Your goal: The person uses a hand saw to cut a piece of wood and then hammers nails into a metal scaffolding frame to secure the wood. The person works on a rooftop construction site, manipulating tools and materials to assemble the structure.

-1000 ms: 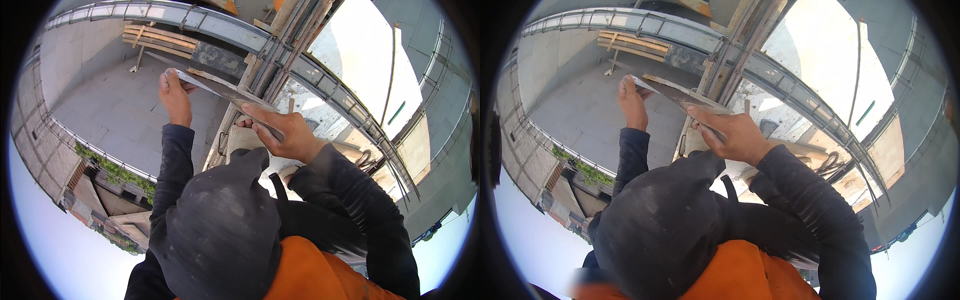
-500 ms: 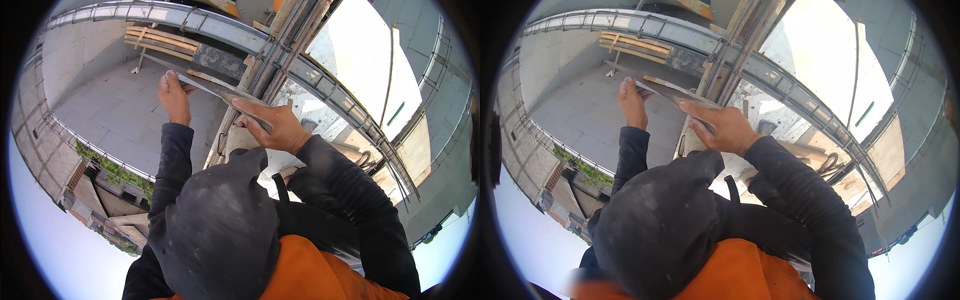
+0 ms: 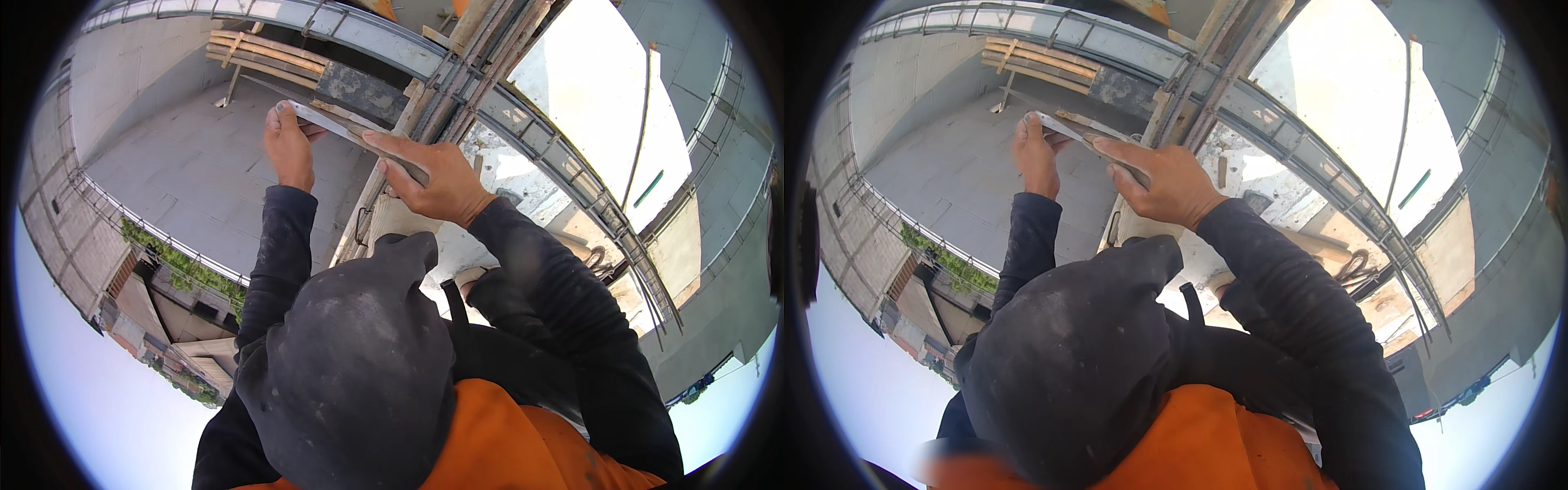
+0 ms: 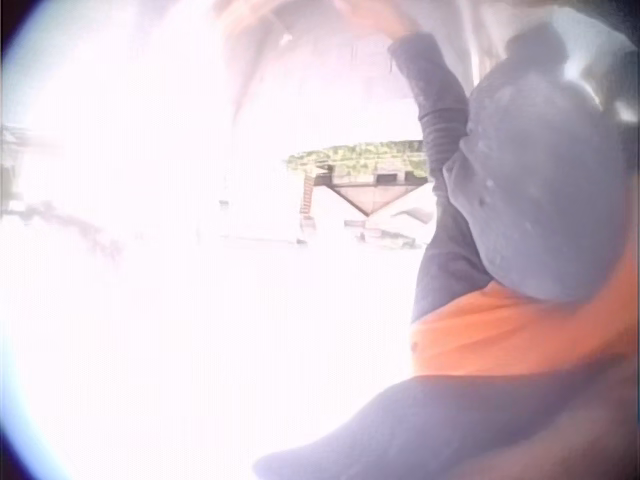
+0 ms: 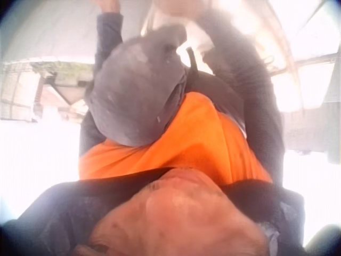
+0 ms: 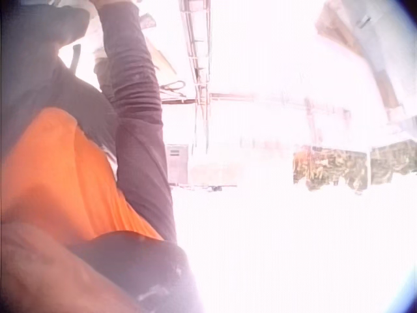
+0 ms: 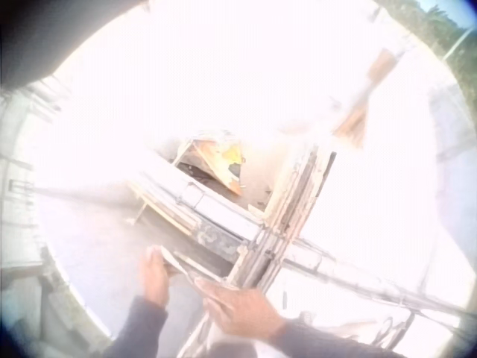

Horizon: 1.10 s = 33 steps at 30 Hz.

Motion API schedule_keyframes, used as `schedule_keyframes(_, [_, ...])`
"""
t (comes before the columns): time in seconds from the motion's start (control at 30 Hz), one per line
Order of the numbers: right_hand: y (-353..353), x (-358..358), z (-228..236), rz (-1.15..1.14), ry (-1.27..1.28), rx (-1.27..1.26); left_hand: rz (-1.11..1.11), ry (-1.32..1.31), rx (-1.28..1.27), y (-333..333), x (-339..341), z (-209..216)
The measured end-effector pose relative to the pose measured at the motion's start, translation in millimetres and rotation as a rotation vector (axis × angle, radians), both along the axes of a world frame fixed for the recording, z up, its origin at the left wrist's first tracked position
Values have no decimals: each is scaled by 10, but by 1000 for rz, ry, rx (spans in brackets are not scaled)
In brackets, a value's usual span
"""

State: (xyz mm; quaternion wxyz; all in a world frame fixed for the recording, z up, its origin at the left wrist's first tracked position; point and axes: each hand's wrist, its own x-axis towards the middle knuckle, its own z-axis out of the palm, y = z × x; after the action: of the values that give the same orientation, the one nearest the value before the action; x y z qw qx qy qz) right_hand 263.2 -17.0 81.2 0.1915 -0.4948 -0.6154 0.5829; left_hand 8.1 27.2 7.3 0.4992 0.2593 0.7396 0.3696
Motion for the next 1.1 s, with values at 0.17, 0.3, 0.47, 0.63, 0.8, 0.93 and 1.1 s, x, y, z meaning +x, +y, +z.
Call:
schedule_keyframes(0.17, [-323, 293, 239, -45, 50, -23, -60, -9, 29, 74, -73, 3])
schedule_keyframes(0.3, [-621, 984, 702, 16, -42, -79, 37, -12, 36, -4, -66, -15])
schedule_keyframes(0.47, [-189, 80, -38, -47, 42, 95, -22, 5, 59, 42, -16, -17])
schedule_keyframes(0.63, [-69, -52, -165, -45, 80, 32, 21, -57, 61, 19, 1, 78])
schedule_keyframes(0.8, [-130, -73, -63, -34, -35, 50, -39, -46, 41, -27, -112, -109])
schedule_keyframes(0.93, [-385, 190, 424, 35, -161, -53, 5, -24, 14, -43, -125, -109])
schedule_keyframes(1.1, [-697, 1010, 1435, 93, -145, -94, 8, 3, 39, -98, -112, -99])
